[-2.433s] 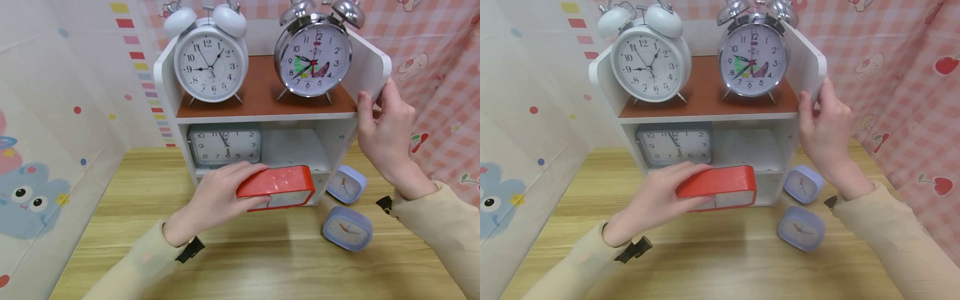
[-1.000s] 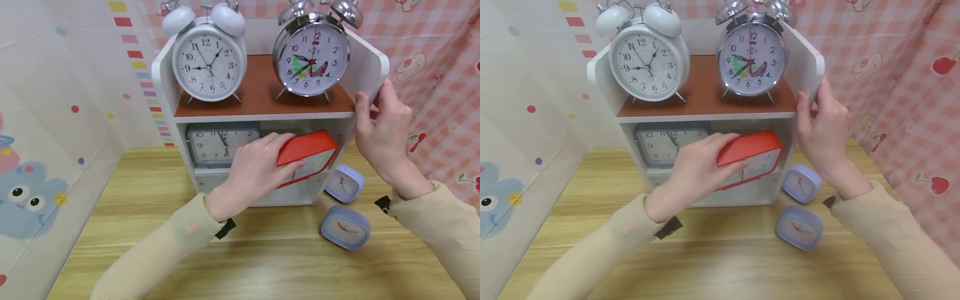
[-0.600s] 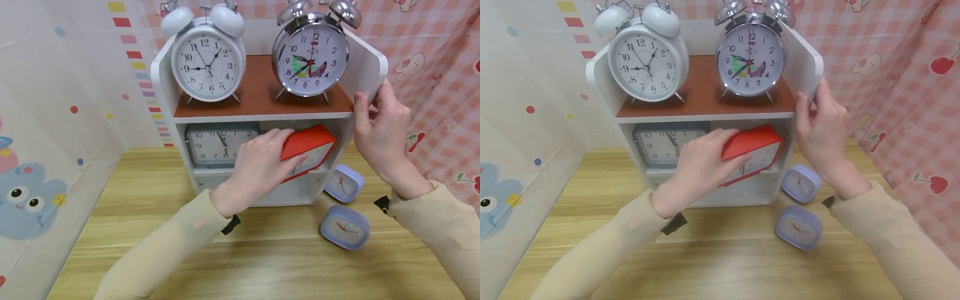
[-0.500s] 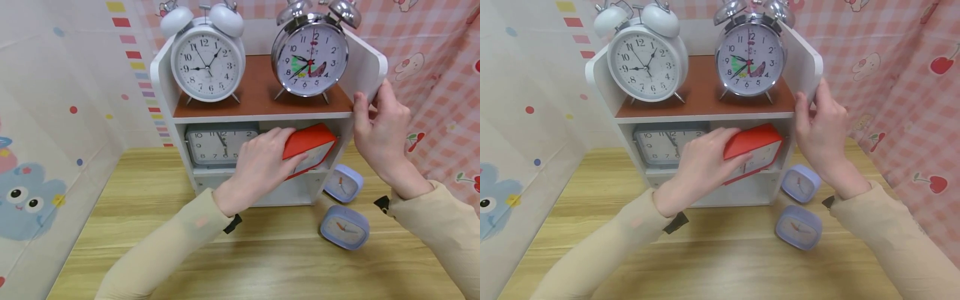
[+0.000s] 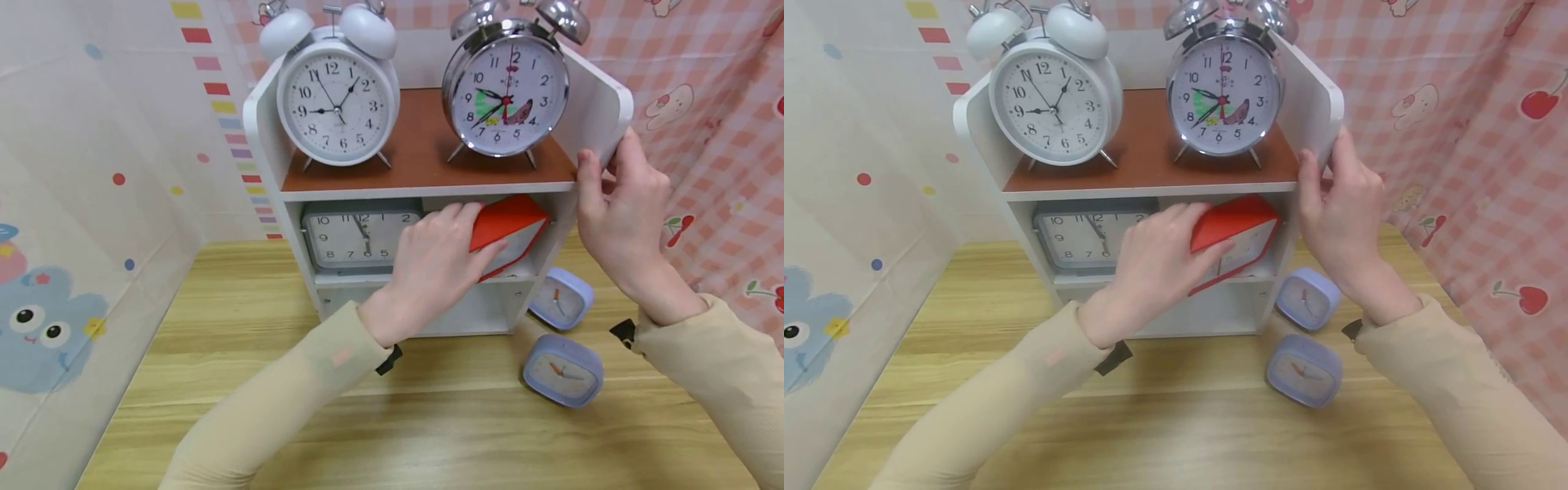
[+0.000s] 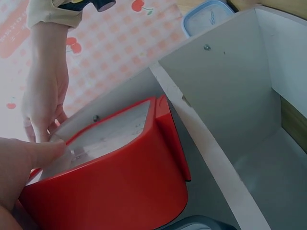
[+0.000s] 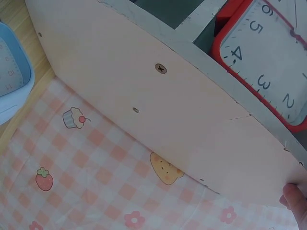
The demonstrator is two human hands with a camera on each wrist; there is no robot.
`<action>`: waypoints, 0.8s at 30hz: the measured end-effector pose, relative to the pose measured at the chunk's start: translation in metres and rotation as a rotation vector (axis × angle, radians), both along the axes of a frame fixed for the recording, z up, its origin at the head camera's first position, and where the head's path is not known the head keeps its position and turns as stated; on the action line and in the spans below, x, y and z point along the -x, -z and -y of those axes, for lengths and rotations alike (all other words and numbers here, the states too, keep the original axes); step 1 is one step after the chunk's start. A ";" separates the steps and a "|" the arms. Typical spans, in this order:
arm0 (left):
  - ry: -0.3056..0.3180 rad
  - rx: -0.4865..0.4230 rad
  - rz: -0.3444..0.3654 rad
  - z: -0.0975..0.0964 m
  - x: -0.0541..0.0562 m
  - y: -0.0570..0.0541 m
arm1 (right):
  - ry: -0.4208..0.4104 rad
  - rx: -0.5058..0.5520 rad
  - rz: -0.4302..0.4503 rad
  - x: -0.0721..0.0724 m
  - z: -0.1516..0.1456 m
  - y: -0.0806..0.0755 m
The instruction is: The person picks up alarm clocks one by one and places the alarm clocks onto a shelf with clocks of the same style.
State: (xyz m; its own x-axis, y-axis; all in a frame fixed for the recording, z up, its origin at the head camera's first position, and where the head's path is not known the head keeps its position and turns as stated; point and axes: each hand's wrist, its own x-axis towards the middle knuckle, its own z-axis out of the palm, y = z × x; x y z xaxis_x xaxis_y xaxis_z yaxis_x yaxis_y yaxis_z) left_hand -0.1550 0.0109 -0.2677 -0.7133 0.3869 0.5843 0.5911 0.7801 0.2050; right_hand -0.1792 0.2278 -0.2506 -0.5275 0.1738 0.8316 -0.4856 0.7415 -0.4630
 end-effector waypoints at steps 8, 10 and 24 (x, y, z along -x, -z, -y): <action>-0.021 0.005 0.018 -0.001 0.010 0.000 | -0.010 -0.003 -0.004 -0.001 0.001 0.000; -0.011 0.015 0.027 -0.002 0.011 0.000 | -0.009 -0.010 -0.006 -0.002 0.001 0.000; 0.020 0.173 -0.042 -0.004 0.009 -0.003 | 0.004 -0.018 -0.001 -0.003 0.000 0.000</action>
State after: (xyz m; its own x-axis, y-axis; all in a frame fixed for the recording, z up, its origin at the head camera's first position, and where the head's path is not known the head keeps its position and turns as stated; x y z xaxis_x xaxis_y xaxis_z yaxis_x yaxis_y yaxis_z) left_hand -0.1637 0.0151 -0.2646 -0.6805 0.4983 0.5373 0.6123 0.7894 0.0435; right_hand -0.1764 0.2274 -0.2510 -0.5259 0.1606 0.8352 -0.4835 0.7514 -0.4490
